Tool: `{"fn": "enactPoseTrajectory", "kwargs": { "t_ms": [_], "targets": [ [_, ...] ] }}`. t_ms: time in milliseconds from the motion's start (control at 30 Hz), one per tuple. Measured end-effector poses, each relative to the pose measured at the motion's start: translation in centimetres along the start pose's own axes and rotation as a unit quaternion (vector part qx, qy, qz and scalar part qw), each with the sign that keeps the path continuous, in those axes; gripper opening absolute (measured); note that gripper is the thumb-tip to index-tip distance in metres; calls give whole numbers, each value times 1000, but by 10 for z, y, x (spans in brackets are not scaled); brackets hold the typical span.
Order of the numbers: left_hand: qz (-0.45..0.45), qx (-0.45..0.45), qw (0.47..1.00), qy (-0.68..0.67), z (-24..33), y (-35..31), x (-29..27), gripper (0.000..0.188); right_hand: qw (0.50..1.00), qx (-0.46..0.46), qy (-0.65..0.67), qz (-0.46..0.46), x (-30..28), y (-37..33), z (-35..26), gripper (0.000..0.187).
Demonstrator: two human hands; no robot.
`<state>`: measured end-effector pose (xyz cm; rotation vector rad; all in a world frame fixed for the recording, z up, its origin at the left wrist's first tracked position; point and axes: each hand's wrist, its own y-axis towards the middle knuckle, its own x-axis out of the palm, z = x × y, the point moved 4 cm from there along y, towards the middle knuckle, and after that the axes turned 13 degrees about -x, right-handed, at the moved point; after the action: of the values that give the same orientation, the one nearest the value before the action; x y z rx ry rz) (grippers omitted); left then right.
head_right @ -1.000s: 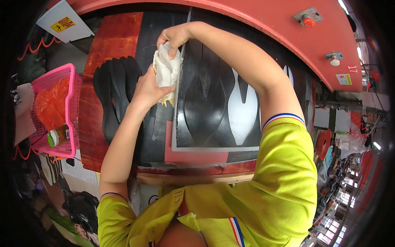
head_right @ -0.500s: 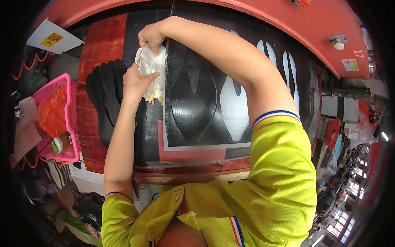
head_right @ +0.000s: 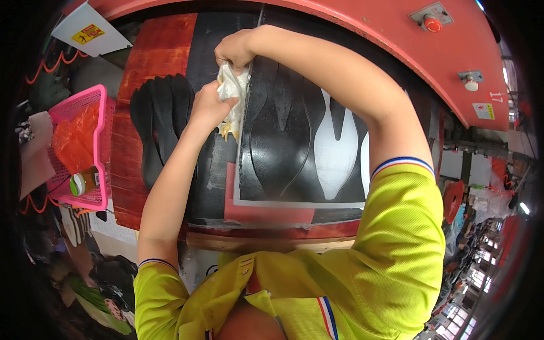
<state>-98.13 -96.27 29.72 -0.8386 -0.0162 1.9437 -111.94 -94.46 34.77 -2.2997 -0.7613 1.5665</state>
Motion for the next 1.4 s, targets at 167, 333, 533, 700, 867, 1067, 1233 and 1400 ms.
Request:
{"fn": "enactPoseTrajectory", "kwargs": {
  "t_ms": [167,333,533,700,867,1067,1233,1400],
  "targets": [
    [36,-46,989,-135,-13,-2,4,32,999,32,38,-9,0,1,3,37],
    [11,-61,991,-118,-7,7,12,30,997,63,-23,-29,-1,5,2,36],
    [7,-37,998,-50,-5,6,18,26,996,31,-35,-74,1,7,-3,30],
    [-63,-38,988,-136,-13,8,15,35,991,51,-21,-119,3,21,5,31],
    [209,25,976,56,-13,-8,-37,43,953,-43,-63,294,-27,-9,-6,37],
    [157,437,869,171,14,-31,-24,43,883,27,62,465,-7,-102,-32,26],
    [10,336,854,398,-15,-22,2,52,850,114,151,492,52,-176,-73,20],
    [11,363,848,387,-24,-16,1,51,811,168,220,515,115,-216,-111,16]
  ]
}}
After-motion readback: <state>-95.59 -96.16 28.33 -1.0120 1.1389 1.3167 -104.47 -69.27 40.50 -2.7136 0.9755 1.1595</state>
